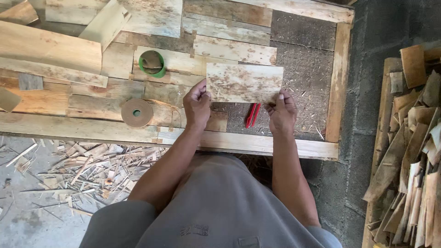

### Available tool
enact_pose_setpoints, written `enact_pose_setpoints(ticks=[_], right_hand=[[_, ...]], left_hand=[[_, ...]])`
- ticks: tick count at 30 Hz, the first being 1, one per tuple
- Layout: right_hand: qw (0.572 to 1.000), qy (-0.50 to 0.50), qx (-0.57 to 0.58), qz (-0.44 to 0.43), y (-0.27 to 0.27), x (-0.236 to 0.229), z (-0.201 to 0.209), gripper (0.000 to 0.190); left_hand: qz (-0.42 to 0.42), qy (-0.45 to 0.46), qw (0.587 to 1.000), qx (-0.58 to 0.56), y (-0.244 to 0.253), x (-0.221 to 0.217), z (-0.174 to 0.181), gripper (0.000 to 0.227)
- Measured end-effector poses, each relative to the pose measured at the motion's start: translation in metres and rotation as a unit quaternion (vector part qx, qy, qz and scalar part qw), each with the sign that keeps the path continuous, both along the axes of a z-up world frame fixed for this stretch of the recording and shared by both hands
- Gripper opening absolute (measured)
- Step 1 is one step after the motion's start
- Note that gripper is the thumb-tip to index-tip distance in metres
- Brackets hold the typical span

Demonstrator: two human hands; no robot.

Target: Trimming thin wood strips with a utility knife and fitting them into a wooden frame.

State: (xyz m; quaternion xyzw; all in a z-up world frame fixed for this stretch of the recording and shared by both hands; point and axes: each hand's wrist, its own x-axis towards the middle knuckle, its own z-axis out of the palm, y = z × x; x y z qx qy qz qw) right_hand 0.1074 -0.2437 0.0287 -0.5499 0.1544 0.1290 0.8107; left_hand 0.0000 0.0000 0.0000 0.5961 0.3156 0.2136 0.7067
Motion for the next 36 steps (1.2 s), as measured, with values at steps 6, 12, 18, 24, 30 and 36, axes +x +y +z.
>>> enact_pose_setpoints(ticks=[6,12,18,24,30,36], right_hand=[[0.999,0.014,-0.041,0.022,0.017,-0.008,0.02,0.018],[1.0,0.007,-0.006,0.023,0.02,-0.001,0.003,0.017],[0.999,0.022,-0.023,0.037,0.033,0.002,0.018,0.024],[0.996,0.0,0.007,0.093,0.027,0.004,-0.014,0.014],[0.988,0.076,0.033,0.13,0.062,-0.03,-0.012,0.02],[0.98,0.028,-0.027,0.193,0.052,-0.039,-0.033,0.018]], left_hand=[[0.04,-0.012,0.992,-0.119,0.022,0.004,0.012,0.044],[0.107,0.012,0.949,-0.295,0.03,0.009,0.019,0.014],[0.101,0.026,0.956,-0.275,0.033,0.008,0.026,0.016],[0.056,-0.078,0.945,-0.312,0.038,0.009,0.039,0.041],[0.009,-0.062,0.959,-0.277,0.024,0.026,0.032,0.024],[0.008,0.01,0.983,-0.181,0.045,0.039,0.039,0.016]])
